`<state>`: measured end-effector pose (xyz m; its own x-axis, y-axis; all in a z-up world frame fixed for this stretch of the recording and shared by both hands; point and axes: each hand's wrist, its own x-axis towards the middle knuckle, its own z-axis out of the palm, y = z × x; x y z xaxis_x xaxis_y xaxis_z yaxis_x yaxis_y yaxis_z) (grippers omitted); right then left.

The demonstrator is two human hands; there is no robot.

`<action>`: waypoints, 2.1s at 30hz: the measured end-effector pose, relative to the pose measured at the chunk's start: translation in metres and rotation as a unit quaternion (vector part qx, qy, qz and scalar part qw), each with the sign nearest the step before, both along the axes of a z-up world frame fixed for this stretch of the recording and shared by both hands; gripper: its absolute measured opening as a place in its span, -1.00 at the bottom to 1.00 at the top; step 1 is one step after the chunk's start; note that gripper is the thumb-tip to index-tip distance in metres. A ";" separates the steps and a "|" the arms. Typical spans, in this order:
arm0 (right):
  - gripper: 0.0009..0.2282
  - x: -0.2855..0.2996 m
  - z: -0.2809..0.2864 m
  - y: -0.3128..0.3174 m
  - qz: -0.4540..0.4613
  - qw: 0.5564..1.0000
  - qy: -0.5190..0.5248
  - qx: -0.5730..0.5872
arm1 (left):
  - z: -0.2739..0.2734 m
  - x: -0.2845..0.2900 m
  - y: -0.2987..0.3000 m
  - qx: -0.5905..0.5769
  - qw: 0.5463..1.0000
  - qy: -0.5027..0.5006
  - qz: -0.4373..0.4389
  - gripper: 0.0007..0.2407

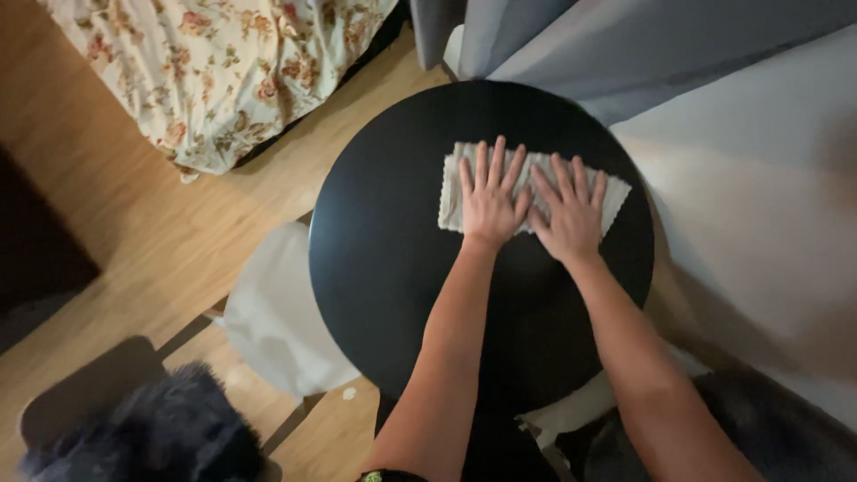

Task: The person wipes a round black table with a white cloth. They then move a grey fur cushion from a chair to the table and wipe the chair seat. Finally, they wipe a section of the white wall next to the table.

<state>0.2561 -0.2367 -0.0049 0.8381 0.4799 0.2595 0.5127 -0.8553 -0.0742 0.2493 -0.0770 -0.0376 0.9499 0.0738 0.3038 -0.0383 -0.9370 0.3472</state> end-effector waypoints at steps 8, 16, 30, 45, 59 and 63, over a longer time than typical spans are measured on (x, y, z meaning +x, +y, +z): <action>-0.39 0.058 0.001 -0.004 -0.011 1.000 0.007 0.003 | 0.011 0.064 -0.008 0.077 0.992 0.097 -0.009 -0.45; -0.43 0.010 0.025 0.003 -0.023 0.998 0.053 -0.002 | 0.032 0.015 -0.005 0.015 0.994 0.100 -0.032 -0.48; -0.37 -0.270 0.018 0.000 -0.036 0.998 0.041 -0.012 | 0.030 -0.261 0.004 0.027 0.977 0.175 -0.117 -0.44; -0.37 -0.254 0.001 -0.059 -0.025 0.997 0.042 -0.060 | 0.038 -0.233 -0.022 0.030 0.982 0.099 -0.161 -0.46; -0.40 -0.065 0.010 -0.089 -0.098 0.995 0.009 0.012 | -0.003 -0.022 -0.086 0.060 0.989 0.047 -0.125 -0.41; -0.39 -0.029 0.016 -0.091 -0.118 0.990 0.079 -0.006 | 0.040 0.018 -0.092 0.105 0.972 0.168 -0.129 -0.46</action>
